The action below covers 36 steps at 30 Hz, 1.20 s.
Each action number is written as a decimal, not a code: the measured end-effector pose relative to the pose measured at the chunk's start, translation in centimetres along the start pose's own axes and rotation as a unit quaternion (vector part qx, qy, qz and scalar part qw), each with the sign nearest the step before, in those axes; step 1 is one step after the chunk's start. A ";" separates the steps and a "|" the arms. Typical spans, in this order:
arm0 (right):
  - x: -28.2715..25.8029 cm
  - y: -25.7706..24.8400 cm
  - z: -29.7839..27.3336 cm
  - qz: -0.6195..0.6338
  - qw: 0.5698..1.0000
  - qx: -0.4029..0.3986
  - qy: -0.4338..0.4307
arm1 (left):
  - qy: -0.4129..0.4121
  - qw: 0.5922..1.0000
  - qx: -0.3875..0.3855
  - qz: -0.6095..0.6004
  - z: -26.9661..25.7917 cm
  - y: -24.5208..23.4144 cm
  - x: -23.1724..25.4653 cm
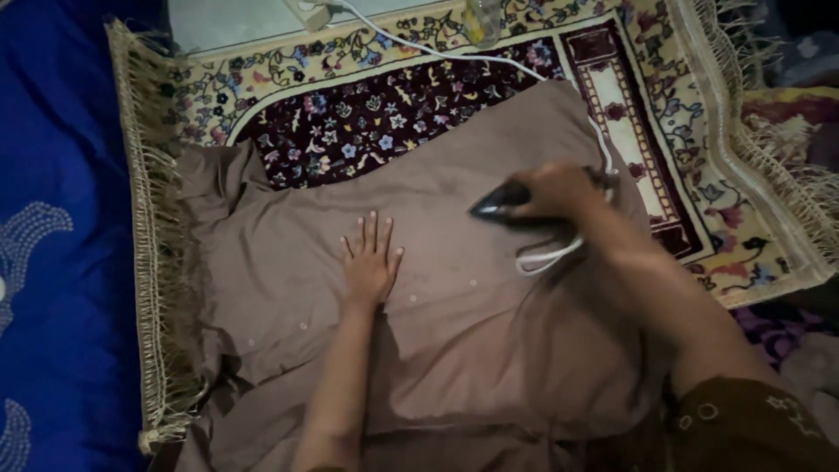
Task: Ironing a long-sleeved shirt on the floor using a handheld iron and a spray bottle.
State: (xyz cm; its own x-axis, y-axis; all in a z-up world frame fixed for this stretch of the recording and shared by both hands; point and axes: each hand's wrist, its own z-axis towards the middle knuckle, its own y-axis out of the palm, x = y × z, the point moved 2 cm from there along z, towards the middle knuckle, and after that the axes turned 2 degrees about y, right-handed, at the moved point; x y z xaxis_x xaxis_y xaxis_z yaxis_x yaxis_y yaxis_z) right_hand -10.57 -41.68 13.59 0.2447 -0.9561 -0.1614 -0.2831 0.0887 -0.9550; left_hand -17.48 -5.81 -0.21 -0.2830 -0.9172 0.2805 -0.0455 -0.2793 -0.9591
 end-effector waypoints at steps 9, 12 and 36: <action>1.6 0.9 -0.7 -0.047 0.990 0.047 -0.125 | -0.009 0.999 0.039 0.005 1.0 -0.4 -4.7; -2.8 1.8 -1.8 -0.012 0.976 0.047 -0.210 | -0.041 0.999 0.021 0.018 0.9 -0.7 -6.7; 1.9 4.0 -3.9 -0.011 0.956 -0.063 -0.286 | -0.007 0.995 0.077 0.065 13.4 -0.8 -6.6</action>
State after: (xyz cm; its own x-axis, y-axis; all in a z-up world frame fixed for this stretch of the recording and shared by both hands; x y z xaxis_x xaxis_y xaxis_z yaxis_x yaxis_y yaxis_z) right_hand -14.86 -44.20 10.42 0.7093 -0.6447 -0.2850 -0.3719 0.0013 -0.9283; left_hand -2.73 -3.35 -0.76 -0.2633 -0.9521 0.1554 0.1381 -0.1966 -0.9707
